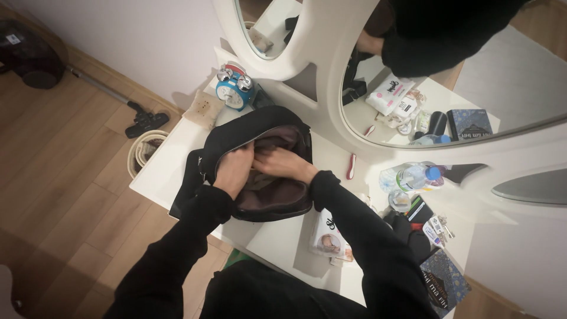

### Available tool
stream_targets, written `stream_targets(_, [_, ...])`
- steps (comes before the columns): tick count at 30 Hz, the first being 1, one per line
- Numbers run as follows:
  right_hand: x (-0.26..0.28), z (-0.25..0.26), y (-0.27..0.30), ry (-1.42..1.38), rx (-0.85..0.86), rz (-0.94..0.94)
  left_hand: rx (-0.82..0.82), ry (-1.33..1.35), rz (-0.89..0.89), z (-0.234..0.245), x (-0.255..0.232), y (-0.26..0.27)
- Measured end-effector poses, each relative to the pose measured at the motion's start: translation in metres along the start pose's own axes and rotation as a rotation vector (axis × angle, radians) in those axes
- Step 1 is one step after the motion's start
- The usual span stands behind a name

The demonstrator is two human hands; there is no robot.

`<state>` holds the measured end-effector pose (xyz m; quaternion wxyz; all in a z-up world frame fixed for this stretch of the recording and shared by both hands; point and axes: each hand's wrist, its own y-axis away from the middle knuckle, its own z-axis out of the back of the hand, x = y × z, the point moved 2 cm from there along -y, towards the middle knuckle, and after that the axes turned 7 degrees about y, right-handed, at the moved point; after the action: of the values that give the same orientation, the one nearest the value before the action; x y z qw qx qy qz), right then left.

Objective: The person packs a black shoulder bag on a white vanity table. They place a cloth, a bottle, a lipstick, a small jar, a spray bottle, a wallet, a pack of wipes, a water bottle, a card, keys, a small box, and a book into the bag, then zip it closed.

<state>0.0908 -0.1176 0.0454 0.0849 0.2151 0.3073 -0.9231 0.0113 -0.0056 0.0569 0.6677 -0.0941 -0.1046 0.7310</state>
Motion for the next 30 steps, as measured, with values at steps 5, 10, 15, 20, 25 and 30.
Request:
stream_targets(5, [0.036,-0.03,0.02,-0.032,0.006,0.095,0.067,-0.072,0.033,-0.062,0.01,-0.002])
stream_targets(10, [0.004,-0.033,0.011,0.098,0.435,-0.193,0.077,-0.013,0.05,-0.067,0.018,-0.002])
stream_targets(15, [0.014,-0.095,0.062,0.222,0.786,-0.392,0.171,-0.055,-0.001,-0.022,0.004,0.01])
stream_targets(20, [-0.019,0.078,-0.005,-0.629,0.635,-0.79,-0.02,0.593,0.019,0.104,-0.046,0.024])
stream_targets(25, [0.018,0.18,0.042,-0.97,-0.085,-1.296,-0.112,0.691,-0.301,0.114,-0.147,0.041])
stream_targets(30, [0.074,0.181,0.133,-0.785,-0.47,-1.767,-0.093,0.974,-0.502,0.037,-0.222,0.035])
